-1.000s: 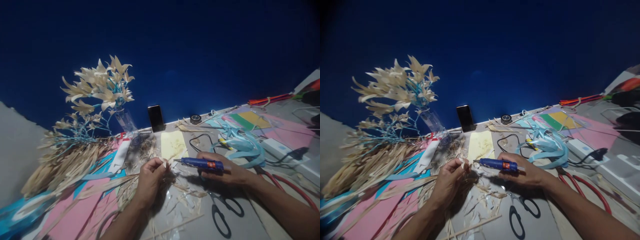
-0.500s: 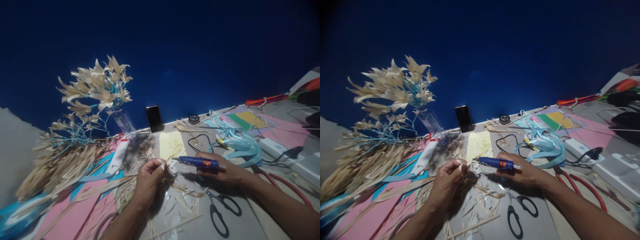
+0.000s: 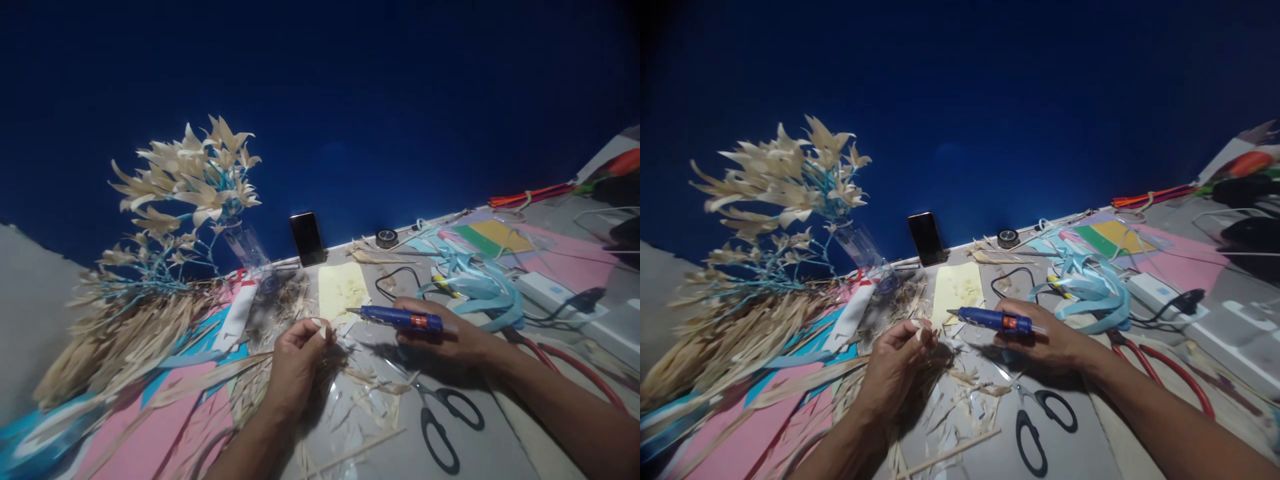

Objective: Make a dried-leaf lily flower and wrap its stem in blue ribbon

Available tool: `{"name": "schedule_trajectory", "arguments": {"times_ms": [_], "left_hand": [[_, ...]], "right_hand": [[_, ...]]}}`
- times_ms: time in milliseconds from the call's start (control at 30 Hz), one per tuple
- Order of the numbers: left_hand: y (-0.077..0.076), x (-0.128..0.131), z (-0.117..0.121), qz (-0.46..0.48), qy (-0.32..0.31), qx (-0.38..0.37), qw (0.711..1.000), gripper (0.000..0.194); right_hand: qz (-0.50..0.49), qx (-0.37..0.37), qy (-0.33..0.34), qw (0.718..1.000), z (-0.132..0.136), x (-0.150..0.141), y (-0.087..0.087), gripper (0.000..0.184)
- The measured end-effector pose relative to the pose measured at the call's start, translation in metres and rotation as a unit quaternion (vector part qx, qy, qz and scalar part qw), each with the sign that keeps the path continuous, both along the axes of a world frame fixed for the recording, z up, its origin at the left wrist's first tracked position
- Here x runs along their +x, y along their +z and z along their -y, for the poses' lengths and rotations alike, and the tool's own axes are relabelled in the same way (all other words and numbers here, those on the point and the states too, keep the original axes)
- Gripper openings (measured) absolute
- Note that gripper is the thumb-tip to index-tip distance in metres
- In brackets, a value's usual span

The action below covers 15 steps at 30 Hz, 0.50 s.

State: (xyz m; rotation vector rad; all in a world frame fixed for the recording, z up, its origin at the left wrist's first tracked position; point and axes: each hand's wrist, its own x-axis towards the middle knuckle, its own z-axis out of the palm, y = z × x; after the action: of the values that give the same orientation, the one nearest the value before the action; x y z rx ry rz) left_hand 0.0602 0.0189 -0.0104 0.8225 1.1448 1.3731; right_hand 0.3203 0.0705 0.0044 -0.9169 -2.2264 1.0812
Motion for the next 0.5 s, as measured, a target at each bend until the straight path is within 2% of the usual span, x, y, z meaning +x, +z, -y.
{"name": "schedule_trajectory", "arguments": {"times_ms": [67, 133, 200, 267, 400, 500], "left_hand": [[0.000, 0.000, 0.000, 0.011, -0.004, -0.001, 1.000, 0.027], [0.001, 0.001, 0.001, 0.021, -0.002, -0.001, 1.000, 0.028], [0.002, 0.002, 0.001, 0.028, 0.002, -0.002, 1.000, 0.030], [0.003, 0.003, 0.001, 0.032, 0.011, 0.000, 0.999, 0.032], [0.003, 0.003, 0.001, 0.048, 0.017, -0.003, 0.999, 0.034], [0.002, 0.003, 0.001, 0.074, 0.013, -0.016, 0.997, 0.037]], "right_hand": [[0.004, 0.005, 0.016, 1.000, 0.000, -0.001, -0.002, 0.029], [0.038, 0.040, 0.014, 0.998, -0.002, -0.003, -0.007, 0.025], [0.103, 0.104, -0.014, 0.989, -0.008, -0.003, -0.014, 0.019], [0.175, 0.172, -0.059, 0.968, -0.015, 0.000, -0.021, 0.011], [0.260, 0.243, -0.101, 0.929, -0.026, 0.008, -0.029, 0.021], [0.260, 0.241, -0.069, 0.933, -0.029, 0.017, -0.032, 0.032]]}}
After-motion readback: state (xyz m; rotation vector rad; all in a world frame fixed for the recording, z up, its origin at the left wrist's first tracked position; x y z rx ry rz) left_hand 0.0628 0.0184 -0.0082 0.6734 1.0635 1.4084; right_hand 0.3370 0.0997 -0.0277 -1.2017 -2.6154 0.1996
